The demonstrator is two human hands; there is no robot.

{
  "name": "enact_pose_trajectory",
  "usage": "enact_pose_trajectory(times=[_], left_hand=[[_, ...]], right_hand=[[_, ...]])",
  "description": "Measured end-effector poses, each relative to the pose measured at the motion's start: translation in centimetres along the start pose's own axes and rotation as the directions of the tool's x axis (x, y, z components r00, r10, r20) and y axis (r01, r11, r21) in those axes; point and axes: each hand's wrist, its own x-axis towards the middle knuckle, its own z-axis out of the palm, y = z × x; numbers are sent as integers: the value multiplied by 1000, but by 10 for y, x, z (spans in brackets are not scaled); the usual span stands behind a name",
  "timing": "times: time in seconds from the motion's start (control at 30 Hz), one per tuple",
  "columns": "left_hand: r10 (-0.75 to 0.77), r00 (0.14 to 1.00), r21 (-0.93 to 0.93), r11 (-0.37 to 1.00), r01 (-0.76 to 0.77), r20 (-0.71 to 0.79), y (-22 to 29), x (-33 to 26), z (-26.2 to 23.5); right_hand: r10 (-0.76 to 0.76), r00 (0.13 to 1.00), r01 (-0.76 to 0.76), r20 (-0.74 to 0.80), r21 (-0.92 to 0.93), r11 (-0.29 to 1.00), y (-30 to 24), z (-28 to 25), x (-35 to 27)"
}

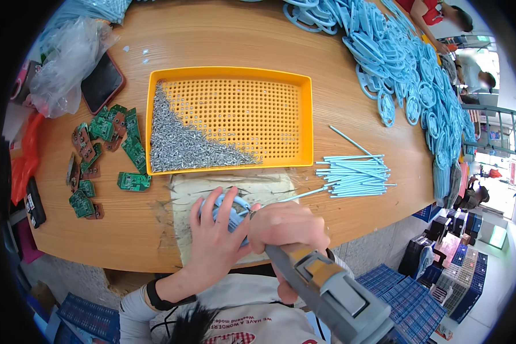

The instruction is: The person uses a handheld electric screwdriver to fasten screws into a light-blue plastic housing containing a green circuit board. They repeatedly pick up the housing, align it, and drive screws into it, then place the assembled unit aside. The person also briefly sorts screws in a yellow tray.

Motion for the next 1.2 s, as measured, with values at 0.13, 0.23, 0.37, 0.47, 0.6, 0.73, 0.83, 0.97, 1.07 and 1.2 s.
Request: enact_pose_trajectory(times=[0.13,0.23,0.37,0.47,0.6,0.73,0.83,0.97,1.07,1.2], left_hand=[[-2,1000,-6,1000,2,-3,0,1,2],[-2,1000,-7,1000,2,-4,0,1,3],[2,1000,34,999,-2,-11,0,0,4],[6,1000,27,1000,-6,4,-1,-1,5],[30,999,26,999,-30,25,-4,-1,4],[65,998,14,998,-65,6,-6,-4,7],[69,998,-1,998,-69,5,-6,-5,6],[25,1000,-40,999,-25,-18,-5,-7,7],[42,997,-67,997,-46,-57,-4,-7,6],[75,996,-40,996,-77,-51,-2,-3,6]], right_hand=[[-94,986,107,135,-90,990,2,-2,6],[-125,958,163,258,-132,978,1,-4,13],[-115,948,163,298,-141,977,0,0,17],[-83,955,134,283,-165,977,0,4,19],[-143,963,179,227,-146,973,9,9,13],[-164,941,231,297,-207,951,9,11,12],[-127,954,177,271,-166,970,8,8,12],[-93,948,136,305,-126,983,9,8,13],[-66,904,118,422,-98,988,7,2,28],[208,971,-210,120,3,978,6,-9,2]])
